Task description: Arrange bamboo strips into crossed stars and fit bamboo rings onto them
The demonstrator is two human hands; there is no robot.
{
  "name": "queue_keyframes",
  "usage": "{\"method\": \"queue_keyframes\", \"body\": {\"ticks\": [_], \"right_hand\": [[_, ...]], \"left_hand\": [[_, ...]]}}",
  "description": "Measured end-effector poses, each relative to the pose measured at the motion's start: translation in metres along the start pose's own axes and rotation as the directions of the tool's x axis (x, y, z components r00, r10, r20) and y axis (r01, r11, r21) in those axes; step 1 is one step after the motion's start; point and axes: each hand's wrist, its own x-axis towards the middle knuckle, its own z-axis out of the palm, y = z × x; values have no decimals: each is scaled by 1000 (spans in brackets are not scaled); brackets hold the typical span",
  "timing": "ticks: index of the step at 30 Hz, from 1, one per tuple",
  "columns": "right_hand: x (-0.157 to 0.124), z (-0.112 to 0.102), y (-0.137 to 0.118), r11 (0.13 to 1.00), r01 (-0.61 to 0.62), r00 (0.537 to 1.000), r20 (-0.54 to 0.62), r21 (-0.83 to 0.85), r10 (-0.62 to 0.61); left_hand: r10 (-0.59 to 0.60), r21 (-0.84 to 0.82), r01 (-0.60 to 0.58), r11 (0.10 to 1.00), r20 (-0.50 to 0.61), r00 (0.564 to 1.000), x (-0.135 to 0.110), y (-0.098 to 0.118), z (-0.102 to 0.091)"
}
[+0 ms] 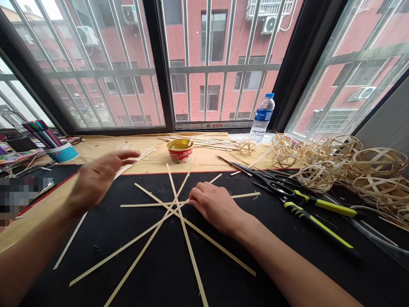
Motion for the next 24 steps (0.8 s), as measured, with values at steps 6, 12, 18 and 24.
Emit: {"method": "queue_keyframes", "body": {"ticks": [6, 12, 18, 24], "right_hand": [[1, -4, -2, 997, -53, 990, 125, -64, 61], [0, -7, 5, 999, -54, 996, 66, -2, 54], [-4, -14, 12, 996, 51, 992, -116, 73, -42], [-8, -35, 15, 970, 177, 907, -410, 165, -95]], "left_hand": [[23, 329, -321, 888, 666, 746, -27, 0, 35], [-198, 415, 127, 901, 132, 971, -12, -17, 18], [-353, 171, 384, 907, -185, 917, 3, -27, -9], [-535, -340, 468, 816, -135, 834, 25, -40, -65]]}}
